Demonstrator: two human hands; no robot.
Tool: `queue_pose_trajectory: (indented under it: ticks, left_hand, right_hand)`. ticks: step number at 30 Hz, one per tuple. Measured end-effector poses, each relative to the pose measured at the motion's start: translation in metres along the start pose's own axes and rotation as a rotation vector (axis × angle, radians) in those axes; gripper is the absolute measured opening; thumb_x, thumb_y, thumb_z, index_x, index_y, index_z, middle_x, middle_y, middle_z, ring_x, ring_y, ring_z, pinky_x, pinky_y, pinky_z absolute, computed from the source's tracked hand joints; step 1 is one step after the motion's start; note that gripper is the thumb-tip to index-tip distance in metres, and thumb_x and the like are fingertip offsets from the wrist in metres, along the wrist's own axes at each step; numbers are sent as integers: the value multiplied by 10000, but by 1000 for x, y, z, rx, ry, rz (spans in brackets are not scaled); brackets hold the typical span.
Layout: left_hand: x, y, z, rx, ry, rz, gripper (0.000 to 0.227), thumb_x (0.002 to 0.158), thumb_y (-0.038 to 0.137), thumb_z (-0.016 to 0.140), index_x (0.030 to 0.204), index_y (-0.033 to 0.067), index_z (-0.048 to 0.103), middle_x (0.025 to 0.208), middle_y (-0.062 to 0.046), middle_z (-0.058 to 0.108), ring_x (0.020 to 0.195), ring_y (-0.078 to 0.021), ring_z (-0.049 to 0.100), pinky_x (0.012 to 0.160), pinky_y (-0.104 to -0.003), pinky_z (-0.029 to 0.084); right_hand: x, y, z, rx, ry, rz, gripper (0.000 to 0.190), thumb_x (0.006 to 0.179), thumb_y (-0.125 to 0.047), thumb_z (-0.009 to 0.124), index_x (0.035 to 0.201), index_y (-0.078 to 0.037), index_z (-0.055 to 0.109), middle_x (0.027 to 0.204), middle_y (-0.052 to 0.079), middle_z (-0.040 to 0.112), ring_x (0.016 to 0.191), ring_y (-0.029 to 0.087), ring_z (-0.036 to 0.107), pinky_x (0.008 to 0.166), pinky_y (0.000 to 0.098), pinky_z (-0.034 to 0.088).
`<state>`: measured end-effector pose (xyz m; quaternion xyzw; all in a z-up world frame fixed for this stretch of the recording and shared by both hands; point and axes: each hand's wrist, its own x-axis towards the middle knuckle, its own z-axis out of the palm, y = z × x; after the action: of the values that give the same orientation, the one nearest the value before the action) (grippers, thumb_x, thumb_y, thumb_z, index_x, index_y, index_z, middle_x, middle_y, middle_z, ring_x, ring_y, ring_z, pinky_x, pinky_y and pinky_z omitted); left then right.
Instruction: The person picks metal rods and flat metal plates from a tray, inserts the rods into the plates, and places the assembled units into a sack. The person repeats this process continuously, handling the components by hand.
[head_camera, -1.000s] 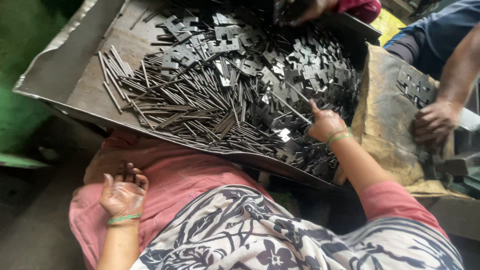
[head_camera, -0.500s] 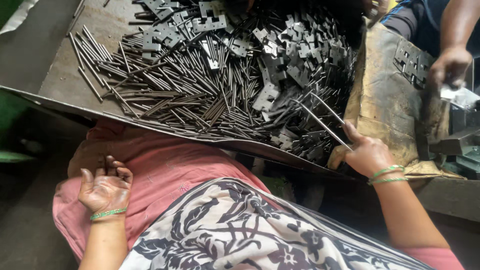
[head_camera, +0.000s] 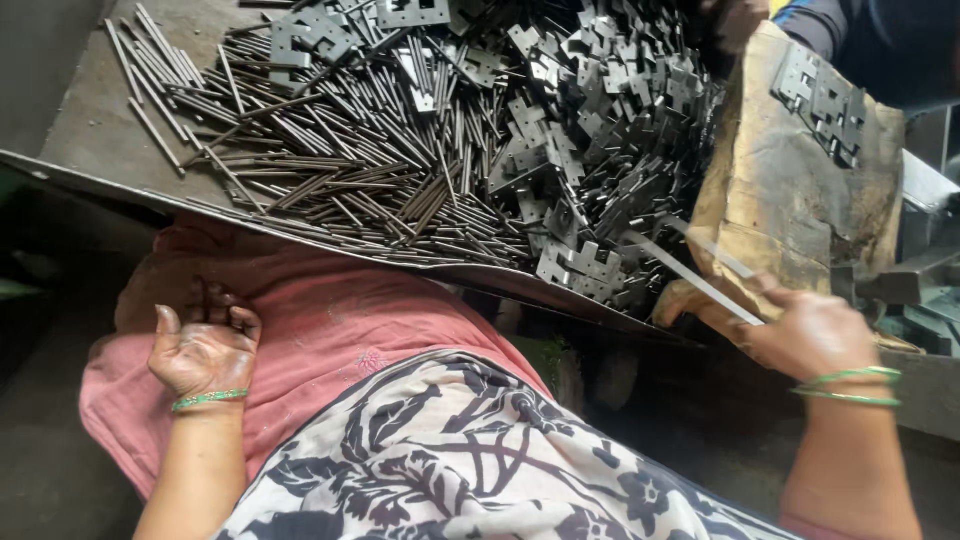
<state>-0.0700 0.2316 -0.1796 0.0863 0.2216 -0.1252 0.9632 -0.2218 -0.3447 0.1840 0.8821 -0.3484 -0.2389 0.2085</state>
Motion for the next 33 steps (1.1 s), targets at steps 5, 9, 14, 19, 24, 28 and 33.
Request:
queue_pose_trajectory:
  ticks: [5, 9, 14, 19, 24, 28, 33]
  left_hand:
    - [-11, 3, 1, -112, -16, 26, 517, 1001, 430, 740, 1361, 69, 655, 1271, -77, 697, 1150, -220, 620, 994, -370, 506]
    - [-12, -2, -2, -168, -66, 25, 458, 1043, 402, 704, 1350, 68, 641, 1270, -104, 692, 1144, -251, 627, 974, -386, 507]
    - [-12, -1, -2, -218, -106, 23, 448, 1036, 371, 671, 1325, 30, 632, 1232, -137, 697, 1104, -274, 638, 935, -405, 516]
    - [-10, -5, 1, -233, -116, 26, 454, 1022, 356, 669, 1321, 17, 620, 1207, -144, 702, 1068, -284, 641, 910, -410, 519]
    - [-9, -4, 8, -244, -80, 9, 464, 1006, 352, 650, 1334, 27, 603, 1202, -139, 698, 1060, -278, 639, 899, -409, 517]
    - [-5, -2, 10, -281, -87, -2, 496, 1009, 363, 645, 1351, 9, 588, 1187, -166, 688, 1046, -295, 630, 885, -429, 517]
    - [3, -3, 10, -300, -30, -34, 512, 978, 358, 646, 1377, 45, 577, 1193, -156, 676, 1045, -291, 615, 890, -423, 507]
  right_hand:
    - [4, -16, -37, 458, 453, -229, 935, 823, -560, 808, 1617, -179, 492, 1091, 221, 716, 977, 319, 695, 904, 439, 562]
    - [61, -143, -15, 1242, 241, -540, 580, 879, -219, 845, 1390, -45, 632, 1030, 16, 639, 885, 99, 599, 739, 247, 524]
    - [106, -280, -9, 1440, -206, -634, 800, 800, -187, 834, 1522, -47, 519, 1116, 70, 725, 826, 124, 616, 709, 260, 492]
    - [145, -382, -66, 1043, 103, -848, 934, 819, -339, 920, 1534, -10, 418, 1432, 223, 568, 1320, 296, 578, 1061, 378, 474]
    - [199, -486, -132, 697, 237, -637, 1059, 723, -610, 806, 1565, -105, 411, 1407, 216, 611, 1297, 354, 599, 1089, 418, 481]
    - [244, -549, -160, 575, 284, -524, 1091, 767, -669, 754, 1593, -89, 341, 1413, 224, 601, 1298, 370, 591, 1085, 437, 478]
    - [286, -595, -165, 439, 180, -393, 1185, 810, -693, 750, 1615, -63, 151, 1431, 248, 549, 1321, 374, 546, 1095, 433, 460]
